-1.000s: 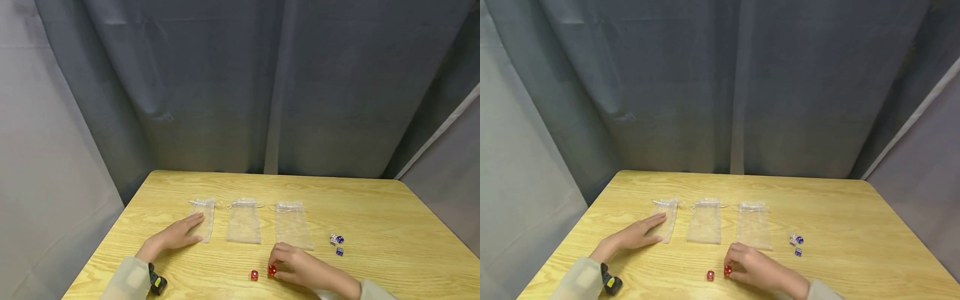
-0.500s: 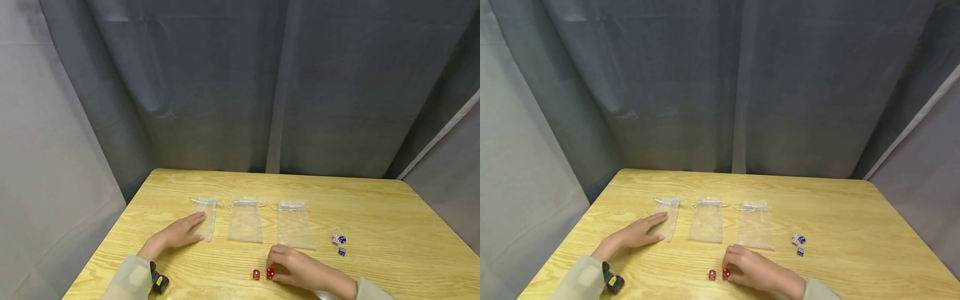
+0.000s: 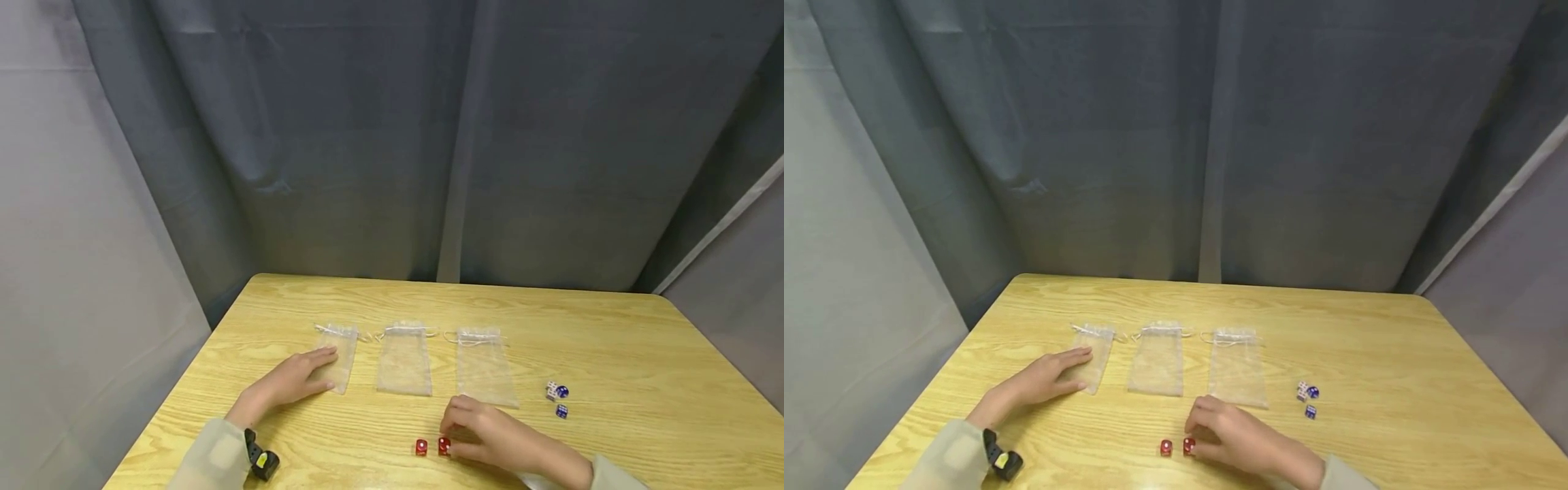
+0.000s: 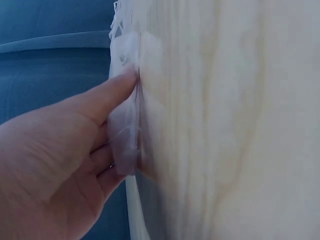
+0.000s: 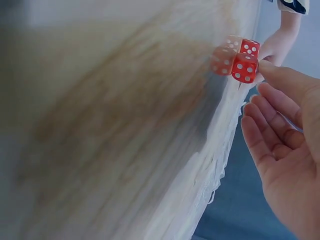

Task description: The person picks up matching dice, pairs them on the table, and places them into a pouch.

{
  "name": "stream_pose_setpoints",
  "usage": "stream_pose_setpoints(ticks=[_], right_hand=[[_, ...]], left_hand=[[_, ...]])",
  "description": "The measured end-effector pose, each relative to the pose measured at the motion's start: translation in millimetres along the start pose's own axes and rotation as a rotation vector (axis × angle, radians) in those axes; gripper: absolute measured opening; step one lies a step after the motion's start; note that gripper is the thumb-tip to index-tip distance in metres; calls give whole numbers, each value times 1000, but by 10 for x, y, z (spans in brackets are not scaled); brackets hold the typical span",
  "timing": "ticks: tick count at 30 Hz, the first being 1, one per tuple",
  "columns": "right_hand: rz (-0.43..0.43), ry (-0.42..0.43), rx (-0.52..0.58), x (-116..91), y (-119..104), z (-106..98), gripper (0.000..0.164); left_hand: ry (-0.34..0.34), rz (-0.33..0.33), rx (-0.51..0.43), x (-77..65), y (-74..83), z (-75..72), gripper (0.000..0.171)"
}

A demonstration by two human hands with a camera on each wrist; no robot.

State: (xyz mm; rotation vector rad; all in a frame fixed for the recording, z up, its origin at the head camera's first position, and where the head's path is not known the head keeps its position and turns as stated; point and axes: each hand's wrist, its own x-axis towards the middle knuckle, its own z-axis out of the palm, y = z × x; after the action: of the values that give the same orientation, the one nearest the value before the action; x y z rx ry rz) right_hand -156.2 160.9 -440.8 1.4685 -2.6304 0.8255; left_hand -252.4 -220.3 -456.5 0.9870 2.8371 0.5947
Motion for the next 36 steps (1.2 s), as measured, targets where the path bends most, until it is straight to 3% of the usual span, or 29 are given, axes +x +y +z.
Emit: stream_pose_setpoints(ticks=[7,13,26,36], right_hand=[[-5,10,10,-31,8,5,10],[-10,26,43,-62,18,14,10],[40,44,139,-88,7,-10,10],[121,53,221,-84,-4,-37,10]], left_hand=[[94,51,76,-14,23,14,38],[124,56,82,-30,31,11,32],[238,87,51,-56,105,-78,29],[305,71,22,-64,223,-190,31]])
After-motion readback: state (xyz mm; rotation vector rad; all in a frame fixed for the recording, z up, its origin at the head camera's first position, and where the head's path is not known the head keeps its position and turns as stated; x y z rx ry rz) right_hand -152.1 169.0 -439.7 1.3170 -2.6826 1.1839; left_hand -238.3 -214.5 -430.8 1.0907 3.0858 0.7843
